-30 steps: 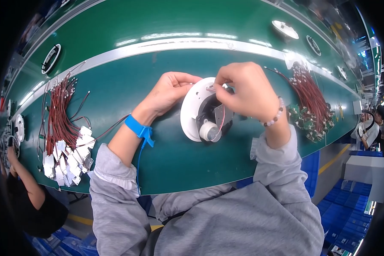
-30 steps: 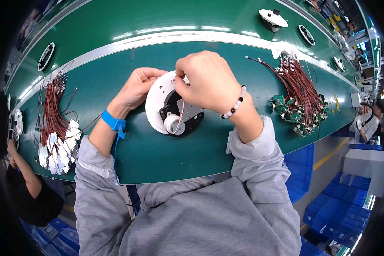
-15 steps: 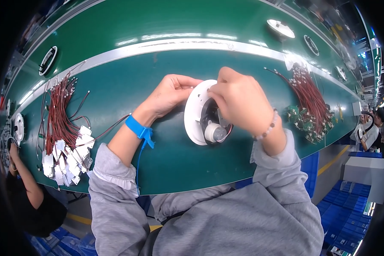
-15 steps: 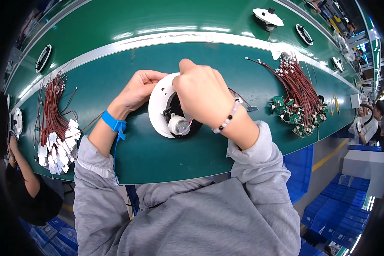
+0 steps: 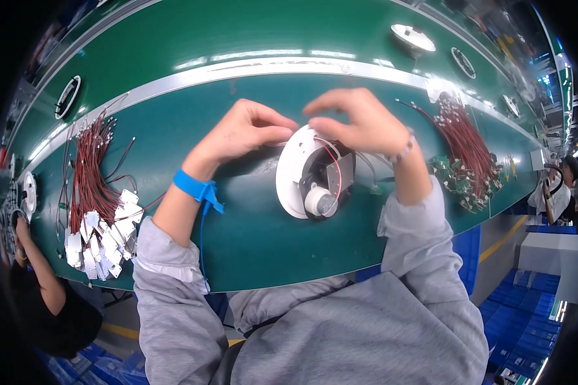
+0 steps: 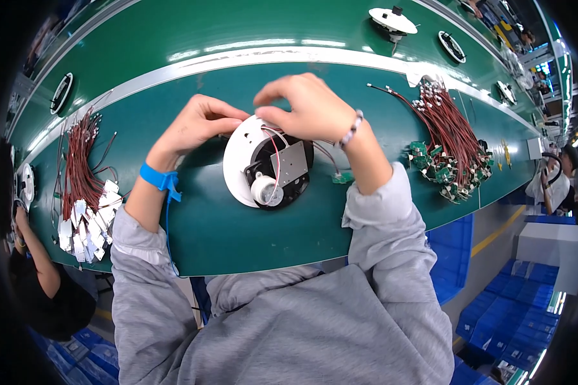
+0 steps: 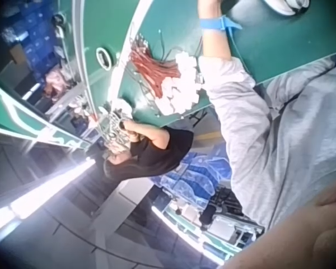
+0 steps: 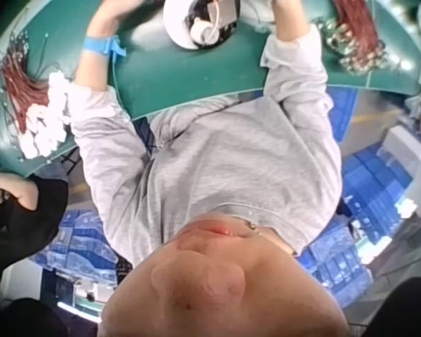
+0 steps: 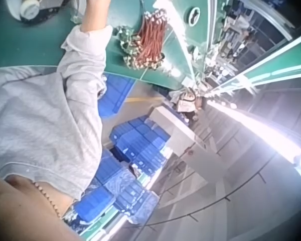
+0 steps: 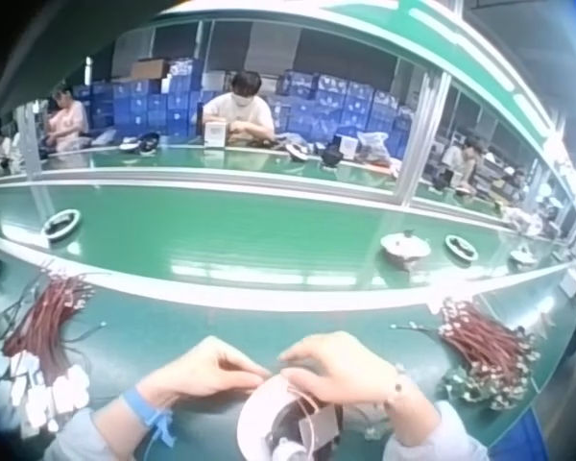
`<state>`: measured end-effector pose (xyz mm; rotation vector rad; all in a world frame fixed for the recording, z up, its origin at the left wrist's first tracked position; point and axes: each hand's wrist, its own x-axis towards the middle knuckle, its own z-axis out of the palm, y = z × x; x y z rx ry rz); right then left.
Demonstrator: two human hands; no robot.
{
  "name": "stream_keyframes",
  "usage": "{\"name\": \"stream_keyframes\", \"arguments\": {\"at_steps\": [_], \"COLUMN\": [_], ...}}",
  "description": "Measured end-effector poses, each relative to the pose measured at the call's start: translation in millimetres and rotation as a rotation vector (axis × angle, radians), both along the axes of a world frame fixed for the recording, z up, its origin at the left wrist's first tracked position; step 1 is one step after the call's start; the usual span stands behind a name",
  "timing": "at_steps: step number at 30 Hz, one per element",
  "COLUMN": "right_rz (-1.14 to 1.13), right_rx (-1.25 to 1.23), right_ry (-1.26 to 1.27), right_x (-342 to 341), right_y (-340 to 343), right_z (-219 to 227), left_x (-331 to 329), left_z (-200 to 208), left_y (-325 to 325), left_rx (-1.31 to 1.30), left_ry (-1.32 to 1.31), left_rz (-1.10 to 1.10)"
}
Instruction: Assembling electronic LED light components by attaching wiring harnesses and boards to plastic housings.
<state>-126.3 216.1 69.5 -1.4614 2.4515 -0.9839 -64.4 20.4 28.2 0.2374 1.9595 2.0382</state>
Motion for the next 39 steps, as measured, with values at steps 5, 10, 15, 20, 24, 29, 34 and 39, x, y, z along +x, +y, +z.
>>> {"name": "stream_keyframes", "arguments": {"at_steps": [5, 10, 15, 20, 24, 29, 34, 39], "right_rz": [0.206, 0.250, 0.293, 0.237, 0.199, 0.123, 0.314, 0.049], "right_rx": [0.176, 0.176, 0.089, 0.006, 0.084, 0.053, 0.013, -0.222], "right_ry": [-0.749, -0.949, -0.982, -1.016, -0.905, -0.879, -0.923, -0.998], "right_x": [-16.6, -17.1, -17.5, -12.6, -17.5, -10.4, 6.5, 20.6], "right_y": [9.7, 9.4, 10.9, 8.2, -2.1, 12.7, 7.5, -13.1], "right_z": [-1.7, -9.1, -16.2, -7.3, -24.5, -31.6, -17.3, -29.8], "left_x": [-2.3, 13.3, 8.7, 5.2, 6.9, 17.4, 78.0, 168.5], "left_z": [26.0, 33.2, 21.7, 38.9, -19.7, -9.0, 52.8, 123.4], "left_y": [-80.1, -122.0, -112.8, -22.6, 20.2, 23.7, 9.4, -45.0], "left_rx": [-0.828, -0.743, -1.248, -0.536, -0.168, -0.429, -0.720, -1.187], "left_ry": [0.373, 0.023, 0.356, 0.570, 0.447, 0.413, 0.529, 0.651], "left_rz": [0.129, 0.239, 0.332, 0.384, 0.048, 0.000, -0.048, 0.028]}}
